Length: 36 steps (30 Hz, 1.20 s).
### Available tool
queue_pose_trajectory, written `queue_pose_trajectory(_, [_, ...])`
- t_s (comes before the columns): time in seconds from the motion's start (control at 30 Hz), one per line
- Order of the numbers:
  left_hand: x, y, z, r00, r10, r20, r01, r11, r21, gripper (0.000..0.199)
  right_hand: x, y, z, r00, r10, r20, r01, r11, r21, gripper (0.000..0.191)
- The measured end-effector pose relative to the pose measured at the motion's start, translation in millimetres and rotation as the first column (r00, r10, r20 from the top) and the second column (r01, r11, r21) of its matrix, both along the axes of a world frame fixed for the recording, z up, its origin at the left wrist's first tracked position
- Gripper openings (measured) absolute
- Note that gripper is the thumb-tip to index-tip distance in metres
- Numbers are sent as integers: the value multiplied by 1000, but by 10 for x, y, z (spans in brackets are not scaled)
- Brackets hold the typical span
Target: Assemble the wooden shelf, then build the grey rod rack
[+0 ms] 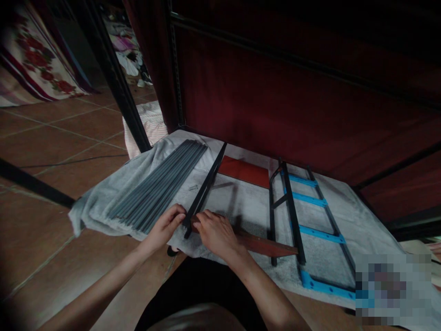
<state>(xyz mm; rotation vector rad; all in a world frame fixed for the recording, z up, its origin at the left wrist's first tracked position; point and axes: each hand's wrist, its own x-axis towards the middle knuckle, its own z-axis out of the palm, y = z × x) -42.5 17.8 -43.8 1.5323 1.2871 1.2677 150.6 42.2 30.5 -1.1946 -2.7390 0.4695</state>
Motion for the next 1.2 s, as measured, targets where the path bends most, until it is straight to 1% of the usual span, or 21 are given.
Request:
queue_pose_trajectory(0.13, [0,0,-1,1000,14,19,-14,1000,23,21,0,3,-5,1000,-3,3,3,1000,-1,22])
queue_pose_trajectory(0.23, [-35,-8,2,996,-18,91,20,1000,-21,23,1,-8,0,1000,1,7,-1,999,37,23])
queue_pose_trajectory(0.3, [-77,-27,-80,988,-27,154,38,997,-64,27,21,-41,-10,1000,-6,-1,6,995,104,23])
queue_pose_trajectory(0.33, [-97,-42,-156,989,-12,149,25,996,-89,28,41,-69,-23,1000,-14,-9,16,989,144,24])
queue_pose_trajectory(0.37, [-113,-63,-252,995,15,103,-3,994,-111,27,70,-106,-45,999,-27,-23,31,982,185,27])
queue_pose_trajectory(0.43, [-126,-118,-475,994,59,-93,-71,988,-136,21,149,-198,-109,997,-50,-62,64,965,254,33])
queue_pose_trajectory(0.5, [-110,-180,-679,954,44,-298,-85,989,-125,19,242,-293,-185,994,-61,-92,86,952,295,37])
queue_pose_trajectory(0.53, [-96,-205,-753,925,30,-378,-81,990,-118,21,286,-329,-217,994,-65,-92,90,949,302,38])
queue_pose_trajectory(0.6, [-69,-231,-830,865,15,-501,-85,989,-118,24,353,-363,-249,994,-93,-56,105,952,289,41])
queue_pose_trajectory(0.7, [-73,-196,-807,789,-28,-613,-80,986,-149,22,381,-303,-202,984,-176,38,163,961,225,40])
queue_pose_trajectory(0.73, [-88,-171,-785,774,-56,-631,-59,985,-161,21,376,-263,-170,981,-183,70,167,968,189,36])
queue_pose_trajectory(0.8, [-125,-116,-744,755,-103,-648,-14,985,-173,21,359,-178,-105,981,-158,115,147,984,103,30])
queue_pose_trajectory(0.9, [-169,-41,-714,750,-147,-645,62,986,-153,24,353,-81,-59,987,-112,116,113,994,5,26])
queue_pose_trajectory(1.03, [-196,34,-702,754,-210,-622,159,978,-137,28,384,-38,-94,991,-105,80,107,994,-27,23])
queue_pose_trajectory(1.2, [-226,79,-688,761,-239,-603,170,971,-171,26,398,-36,-148,992,-119,52,120,993,-18,23])
